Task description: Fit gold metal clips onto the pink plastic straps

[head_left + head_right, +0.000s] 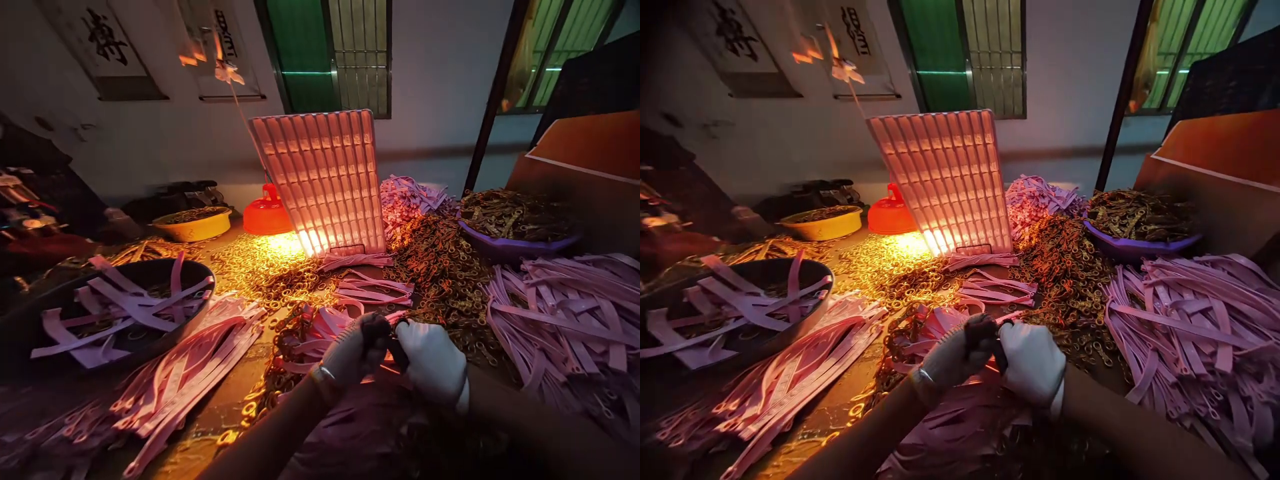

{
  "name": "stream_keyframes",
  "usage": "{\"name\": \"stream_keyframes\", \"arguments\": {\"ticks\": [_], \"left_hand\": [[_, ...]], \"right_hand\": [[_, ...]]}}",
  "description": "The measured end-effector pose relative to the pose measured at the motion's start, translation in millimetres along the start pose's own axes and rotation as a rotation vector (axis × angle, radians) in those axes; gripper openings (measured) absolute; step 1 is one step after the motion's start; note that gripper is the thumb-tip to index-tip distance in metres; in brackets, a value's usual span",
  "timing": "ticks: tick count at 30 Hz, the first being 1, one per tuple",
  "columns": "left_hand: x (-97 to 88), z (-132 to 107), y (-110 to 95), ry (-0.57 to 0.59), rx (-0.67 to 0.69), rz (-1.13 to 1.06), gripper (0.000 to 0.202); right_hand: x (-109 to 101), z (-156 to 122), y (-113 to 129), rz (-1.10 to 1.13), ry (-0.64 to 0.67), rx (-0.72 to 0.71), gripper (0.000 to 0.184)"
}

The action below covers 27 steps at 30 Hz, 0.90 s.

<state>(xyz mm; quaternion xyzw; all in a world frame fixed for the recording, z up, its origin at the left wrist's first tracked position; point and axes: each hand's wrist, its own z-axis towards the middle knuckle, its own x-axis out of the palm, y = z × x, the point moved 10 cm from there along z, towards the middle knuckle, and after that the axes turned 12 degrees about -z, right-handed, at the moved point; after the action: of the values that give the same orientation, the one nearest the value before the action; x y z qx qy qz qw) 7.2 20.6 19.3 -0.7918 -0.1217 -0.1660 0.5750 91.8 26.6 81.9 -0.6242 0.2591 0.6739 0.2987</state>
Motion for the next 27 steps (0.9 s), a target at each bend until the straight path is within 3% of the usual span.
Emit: {"name": "stream_keyframes", "arguments": {"ticks": [2, 4, 8, 10, 12, 16, 20, 23, 27], "left_hand": [[-0.6, 8, -7, 0.007, -0.04, 0.09, 0.041], [-1.1, 26, -21, 0.024, -0.054, 0.211, 0.038], [-8.8, 87, -54, -0.022, -0.018, 0.546, 0.025], [-8.6, 121, -56, -0.055, -0.019, 0.714, 0.024], [-2.6, 148, -46, -0.068, -0.04, 0.854, 0.023], [9.9, 177, -18, -0.082, -0.067, 1.006, 0.024], [0.8, 174, -22, -0.111, -0.029, 0.961, 0.022], [-14.9, 143, -38, -0.105, -0.004, 0.812, 0.029], [-26.0, 78, -45, -0.07, 0.016, 0.567, 0.045]], "right_hand": [[10, 4, -11, 0.119, 0.035, 0.068, 0.016], [9, 11, -34, 0.299, -0.022, 0.109, 0.013], [-16, 13, -120, 0.751, -0.423, 0.271, 0.032], [-15, 9, -152, 0.928, -0.544, 0.336, 0.037], [-9, 9, -165, 1.003, -0.58, 0.355, 0.038], [-2, 14, -156, 0.922, -0.539, 0.33, 0.036], [6, 21, -132, 0.743, -0.386, 0.286, 0.025], [11, 24, -111, 0.655, -0.299, 0.218, 0.027], [14, 25, -72, 0.504, -0.2, 0.084, 0.027]]}}
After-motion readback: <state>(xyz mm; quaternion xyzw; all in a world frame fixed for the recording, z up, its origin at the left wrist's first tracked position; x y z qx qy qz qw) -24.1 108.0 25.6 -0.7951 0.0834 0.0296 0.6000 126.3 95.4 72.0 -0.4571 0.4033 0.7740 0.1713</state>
